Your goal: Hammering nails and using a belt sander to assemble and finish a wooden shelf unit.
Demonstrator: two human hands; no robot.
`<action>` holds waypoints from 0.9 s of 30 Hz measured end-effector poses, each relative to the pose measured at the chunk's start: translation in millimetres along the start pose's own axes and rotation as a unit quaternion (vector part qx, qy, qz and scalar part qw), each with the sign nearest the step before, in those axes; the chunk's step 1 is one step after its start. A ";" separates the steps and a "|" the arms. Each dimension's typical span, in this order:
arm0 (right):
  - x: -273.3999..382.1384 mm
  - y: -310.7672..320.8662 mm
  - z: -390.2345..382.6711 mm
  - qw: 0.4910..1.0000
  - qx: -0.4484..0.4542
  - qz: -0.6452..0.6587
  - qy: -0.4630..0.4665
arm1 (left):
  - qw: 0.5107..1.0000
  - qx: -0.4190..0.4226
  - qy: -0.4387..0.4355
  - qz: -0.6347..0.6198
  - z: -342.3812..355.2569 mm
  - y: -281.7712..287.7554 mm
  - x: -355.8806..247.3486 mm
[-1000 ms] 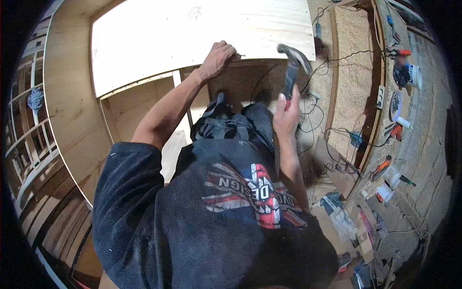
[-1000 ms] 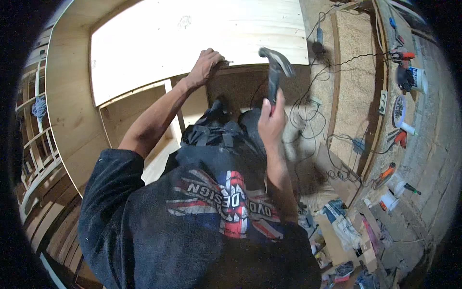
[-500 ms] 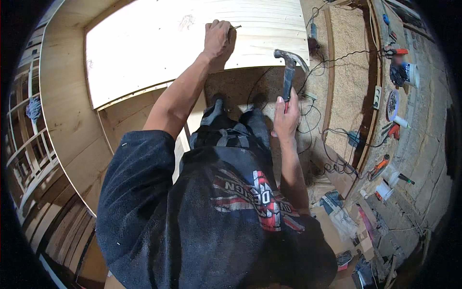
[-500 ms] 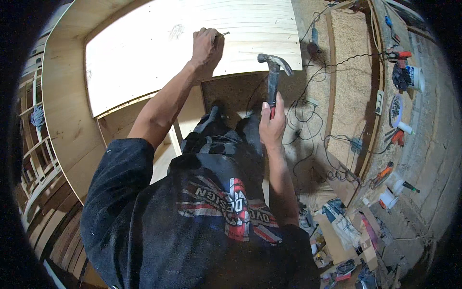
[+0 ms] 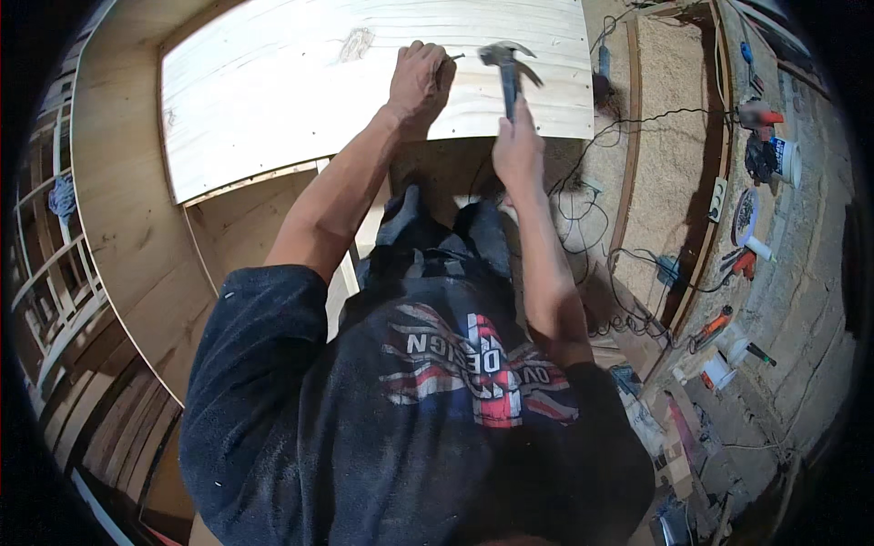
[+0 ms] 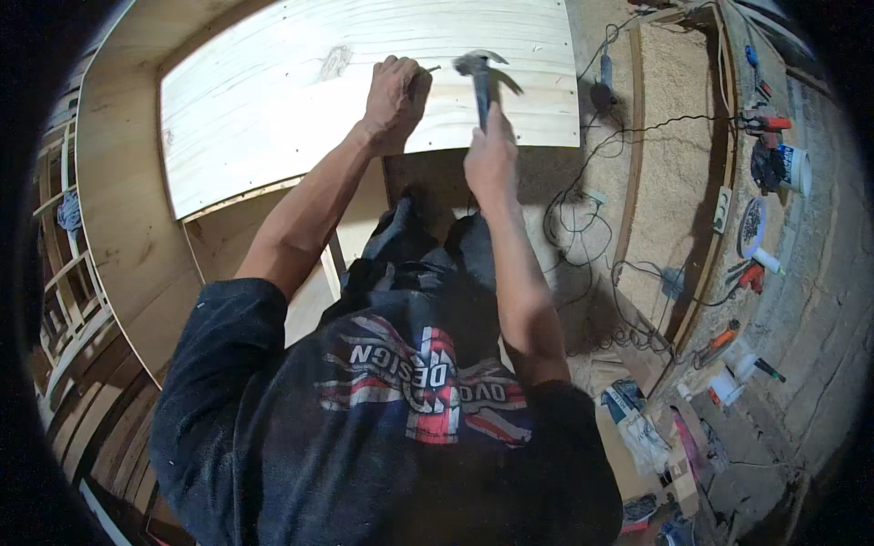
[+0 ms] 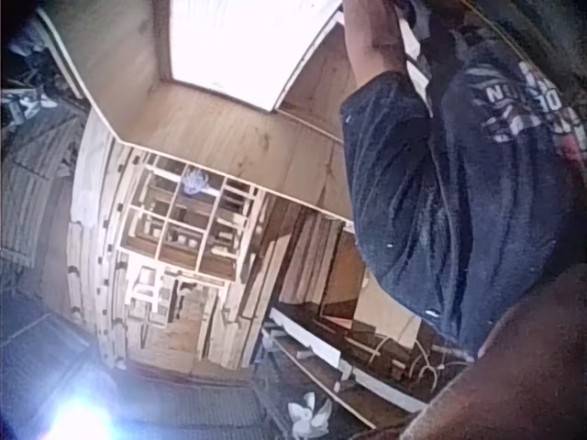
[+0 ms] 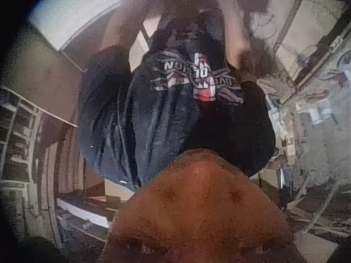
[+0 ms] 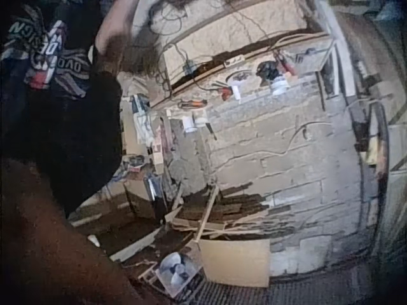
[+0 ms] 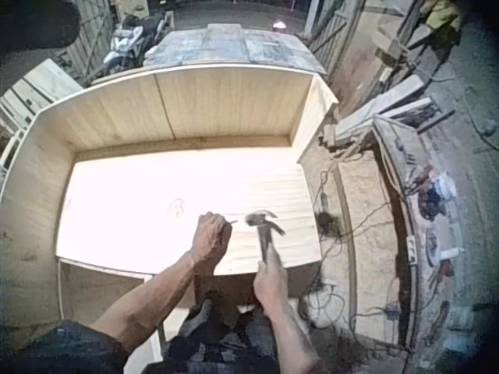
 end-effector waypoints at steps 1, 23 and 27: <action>-9.5 -16.5 4.2 0.993 0.080 0.052 -0.073 | 1.000 -0.015 -0.012 0.013 -1.0 5.6 17.2; -108.3 83.2 -156.8 0.948 0.045 0.124 -0.289 | 0.968 0.232 -0.090 -0.024 -38.9 -142.4 -46.7; -84.2 137.0 -104.4 0.922 -0.005 0.235 -0.307 | 0.965 0.248 -0.078 -0.026 -41.8 -140.3 -49.2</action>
Point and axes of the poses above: each hand's wrist, its own z-axis towards the middle knuckle, its own y-axis out of the back of the hand, x = y × z, the point moved 10 cm from there along z, towards the middle knuckle, and after that the axes turned 15 degrees about -z, right-handed, at the moved point
